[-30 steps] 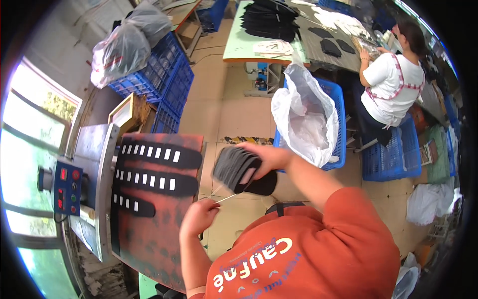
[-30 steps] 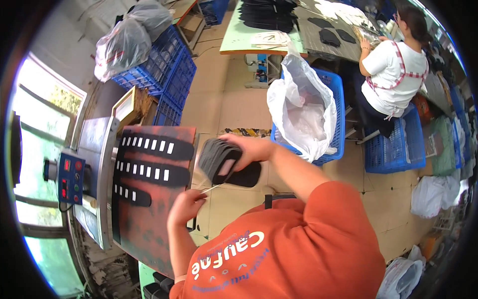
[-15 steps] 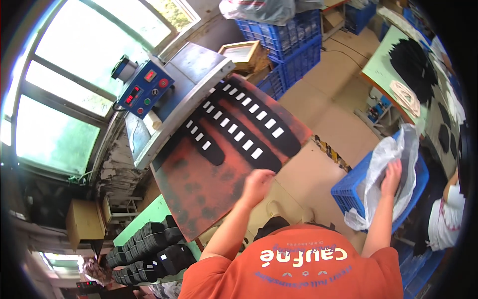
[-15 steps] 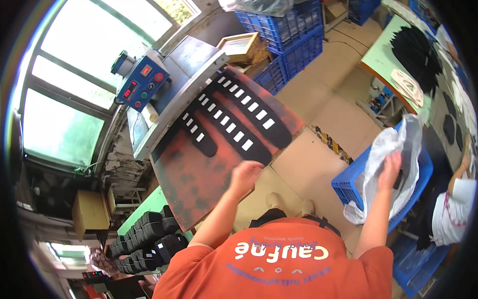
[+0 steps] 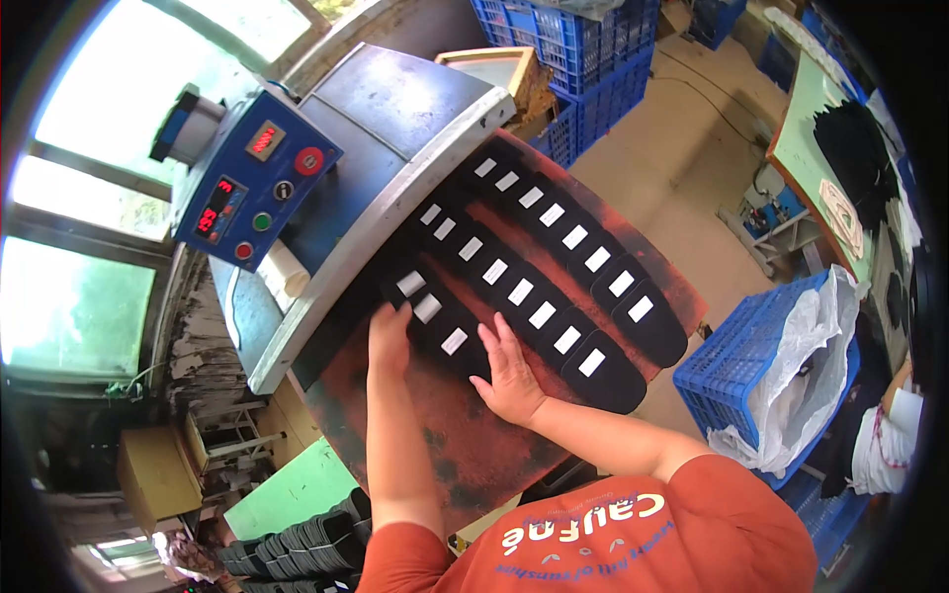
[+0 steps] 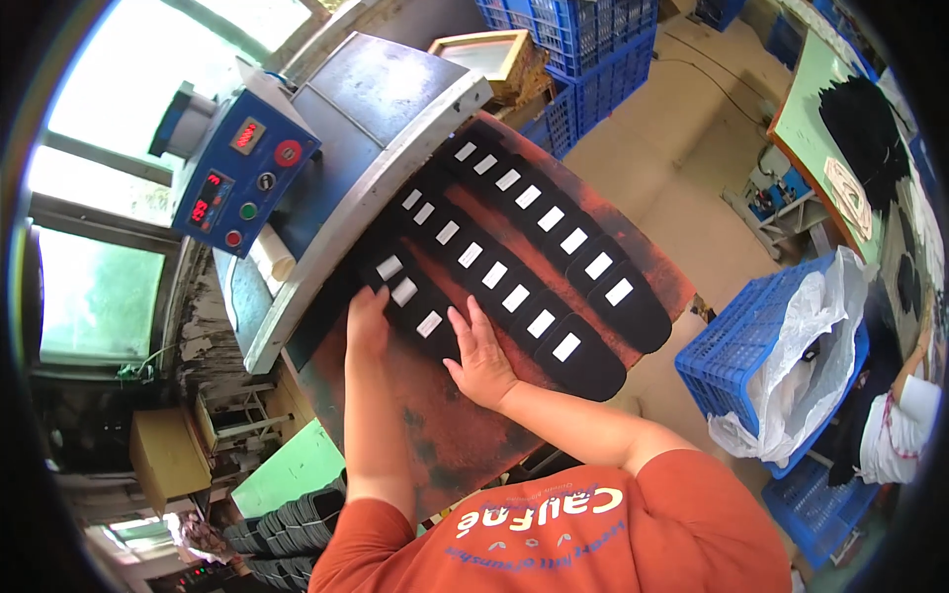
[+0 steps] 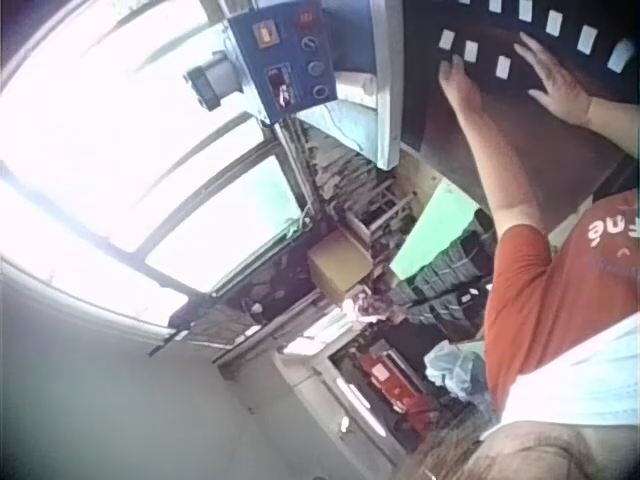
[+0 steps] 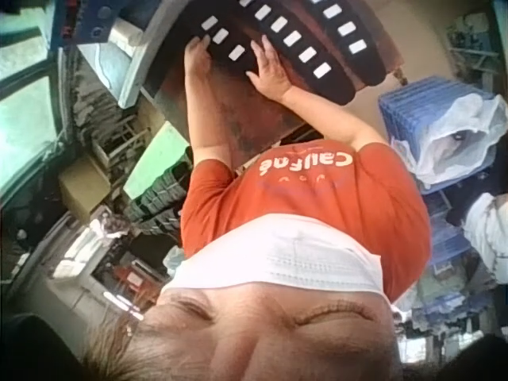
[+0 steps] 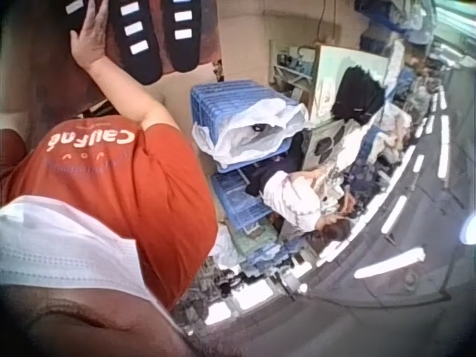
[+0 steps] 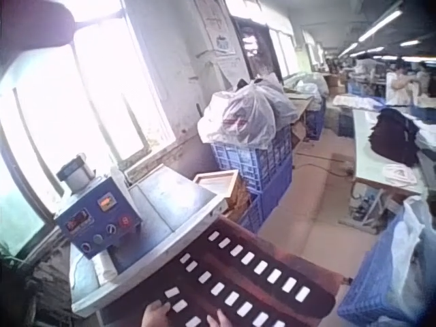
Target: The worker is arranging and sorting black shoe components into organized stacks on a work surface in a manufacturing facility.
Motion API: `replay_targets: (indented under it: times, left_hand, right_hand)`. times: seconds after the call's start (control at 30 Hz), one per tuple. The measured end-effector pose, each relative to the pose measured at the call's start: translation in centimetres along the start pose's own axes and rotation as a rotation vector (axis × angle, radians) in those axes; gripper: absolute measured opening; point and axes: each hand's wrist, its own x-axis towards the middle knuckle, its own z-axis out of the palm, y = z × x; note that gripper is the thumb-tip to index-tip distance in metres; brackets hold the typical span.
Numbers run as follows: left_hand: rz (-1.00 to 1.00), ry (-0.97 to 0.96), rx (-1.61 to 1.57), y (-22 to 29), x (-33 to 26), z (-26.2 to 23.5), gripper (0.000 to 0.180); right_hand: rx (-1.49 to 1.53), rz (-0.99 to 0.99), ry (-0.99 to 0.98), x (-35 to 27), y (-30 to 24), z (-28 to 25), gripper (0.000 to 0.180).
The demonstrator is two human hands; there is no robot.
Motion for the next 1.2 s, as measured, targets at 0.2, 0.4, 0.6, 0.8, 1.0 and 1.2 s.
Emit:
replay_targets:
  times: [0.2, 0.4, 0.6, 0.8, 1.0, 1.2]
  left_hand:
    - [-0.219, -0.3, -0.019, -0.6, -5.0, -0.4, 0.029]
    - [0.411, 0.588, 0.96, 1.0, 7.8, 6.1, 0.051]
    - [-0.141, -0.41, -0.241, -0.1, -0.8, 10.7, 0.03]
    - [-0.151, -0.726, 0.082, 0.0, -3.3, 11.7, 0.026]
    - [0.41, 0.504, 0.846, 0.6, 17.1, 12.3, 0.066]
    - [-0.237, -0.336, -0.117, 0.2, 5.6, 22.0, 0.026]
  right_hand:
    - [0.438, 0.223, -0.21, 0.3, -2.2, -4.7, 0.065]
    - [-0.137, 0.105, -0.141, -4.5, -0.3, -14.4, 0.037]
    - [0.157, 0.027, -0.096, -4.2, 2.8, -15.5, 0.029]
    - [0.528, 0.001, -0.289, -2.9, 4.3, -19.2, 0.036]
    - [0.342, 0.391, -0.069, -2.4, 4.7, -24.2, 0.079]
    - [0.252, 0.043, -0.095, -1.8, 9.4, -24.8, 0.066]
